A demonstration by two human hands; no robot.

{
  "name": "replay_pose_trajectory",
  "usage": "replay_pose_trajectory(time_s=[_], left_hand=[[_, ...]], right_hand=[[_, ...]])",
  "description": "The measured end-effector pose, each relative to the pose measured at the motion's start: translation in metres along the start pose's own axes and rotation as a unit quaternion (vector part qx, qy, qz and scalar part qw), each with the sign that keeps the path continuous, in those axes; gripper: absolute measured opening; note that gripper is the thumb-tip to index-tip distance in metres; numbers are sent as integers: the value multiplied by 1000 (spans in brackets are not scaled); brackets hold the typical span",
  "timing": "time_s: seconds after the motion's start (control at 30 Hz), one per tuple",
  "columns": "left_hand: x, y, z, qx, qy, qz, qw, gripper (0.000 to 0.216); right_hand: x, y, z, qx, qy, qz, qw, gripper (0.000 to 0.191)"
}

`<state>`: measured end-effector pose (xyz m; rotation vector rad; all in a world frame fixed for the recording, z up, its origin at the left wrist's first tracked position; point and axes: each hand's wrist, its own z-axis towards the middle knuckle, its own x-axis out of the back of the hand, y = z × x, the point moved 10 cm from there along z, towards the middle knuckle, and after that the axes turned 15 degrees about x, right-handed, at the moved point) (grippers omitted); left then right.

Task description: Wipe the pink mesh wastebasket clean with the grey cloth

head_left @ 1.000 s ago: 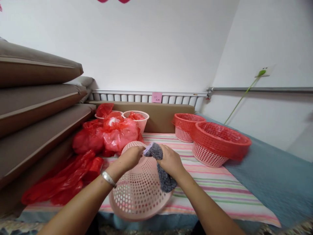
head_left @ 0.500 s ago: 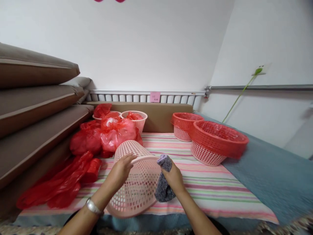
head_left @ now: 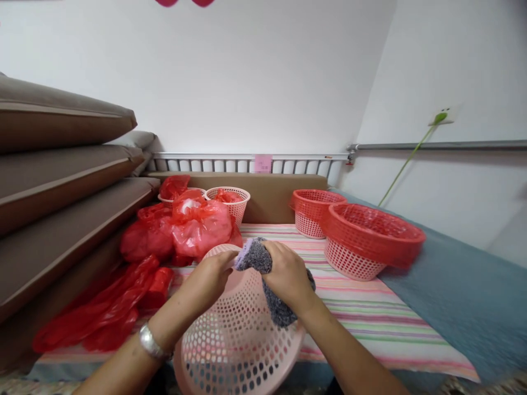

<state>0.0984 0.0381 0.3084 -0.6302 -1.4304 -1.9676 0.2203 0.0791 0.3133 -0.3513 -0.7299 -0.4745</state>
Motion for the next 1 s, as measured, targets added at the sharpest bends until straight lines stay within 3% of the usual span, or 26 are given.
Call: replay_pose_trajectory(time_s=[0.07, 0.17, 0.37, 0.5, 0.67, 0.77, 0.83, 1.0], left_hand=[[-1, 5, 0, -15, -9, -40, 999, 42], [0, -8, 1, 15, -15, -60, 998, 45], [20, -53, 4, 125, 1, -66, 990, 35], [29, -69, 4, 154, 11, -75, 985, 28], [25, -81, -2, 152, 28, -79, 985, 39], [20, -106, -17, 190, 68, -56, 978, 44], [15, -128, -35, 228, 91, -40, 969, 49], [14, -187, -104, 311, 129, -47, 940, 63]], right_hand=[[-1, -4, 1, 8, -13, -9, 1000, 37], [-7, 4, -3, -13, -11, -26, 1000, 38], [-21, 55, -25, -143, 1, -11, 990, 35], [-36, 82, -56, -232, 2, 14, 973, 36], [-65, 94, -111, -276, 39, 68, 958, 41], [-103, 101, -158, -294, 41, 156, 942, 44], [-134, 106, -191, -310, 4, 206, 928, 41], [-176, 111, -249, -331, -18, 266, 905, 41]])
